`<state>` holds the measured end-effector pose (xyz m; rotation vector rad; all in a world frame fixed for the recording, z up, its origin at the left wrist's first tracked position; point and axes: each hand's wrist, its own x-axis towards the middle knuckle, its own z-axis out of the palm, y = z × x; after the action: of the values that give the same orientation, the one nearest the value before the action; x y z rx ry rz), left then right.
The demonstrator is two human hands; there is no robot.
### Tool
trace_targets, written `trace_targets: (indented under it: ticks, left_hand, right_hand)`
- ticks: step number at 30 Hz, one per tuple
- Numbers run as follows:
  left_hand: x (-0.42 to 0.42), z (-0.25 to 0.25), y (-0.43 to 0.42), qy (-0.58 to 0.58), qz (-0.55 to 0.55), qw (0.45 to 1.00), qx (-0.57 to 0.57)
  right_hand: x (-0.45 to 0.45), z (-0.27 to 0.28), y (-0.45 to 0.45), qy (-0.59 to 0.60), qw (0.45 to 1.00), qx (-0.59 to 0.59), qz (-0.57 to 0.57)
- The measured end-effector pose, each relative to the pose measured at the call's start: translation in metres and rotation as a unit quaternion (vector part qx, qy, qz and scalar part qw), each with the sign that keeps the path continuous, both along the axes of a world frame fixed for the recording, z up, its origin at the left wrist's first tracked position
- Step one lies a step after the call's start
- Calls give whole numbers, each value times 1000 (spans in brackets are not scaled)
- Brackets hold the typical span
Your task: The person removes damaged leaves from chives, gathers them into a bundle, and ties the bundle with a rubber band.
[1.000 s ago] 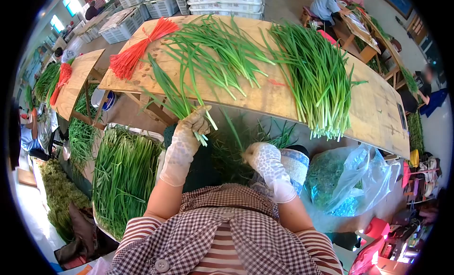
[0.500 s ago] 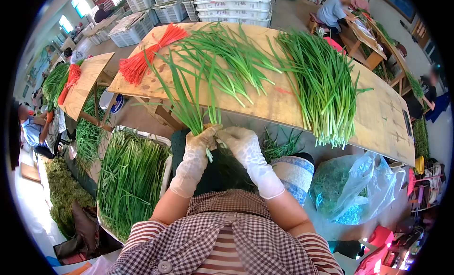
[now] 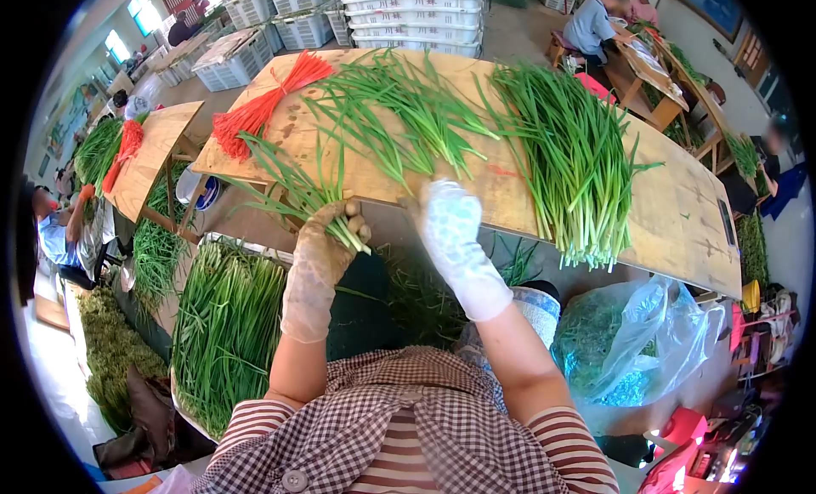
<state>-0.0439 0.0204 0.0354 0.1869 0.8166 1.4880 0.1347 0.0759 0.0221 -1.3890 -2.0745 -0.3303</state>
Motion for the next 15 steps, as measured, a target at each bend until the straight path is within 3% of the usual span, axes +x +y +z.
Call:
trace_targets:
  ticks: [2, 4, 5, 6, 8, 12, 15]
  left_hand:
    - [-4, -2, -8, -16, -30, 996, 77]
    - [-16, -2, -16, -29, -64, 979, 192]
    - [-20, 1, -16, 4, -52, 983, 176]
    - [-19, 6, -16, 30, -26, 989, 143]
    - [-16, 13, -16, 82, 23, 994, 75]
    - [-5, -10, -10, 132, 30, 991, 14]
    - [8, -12, -13, 138, 2, 990, 10]
  right_hand:
    - [-4, -9, 7, 5, 1000, -18, -6]
    - [-6, -4, 0, 92, 994, -54, -11]
    - [1, -16, 4, 215, 963, -159, 29]
    - [5, -10, 0, 351, 892, -279, 62]
    - [12, 12, -19, 577, 650, -481, 115]
    - [15, 14, -42, 641, 587, -479, 126]
    - [18, 9, -47, 608, 601, -500, 139]
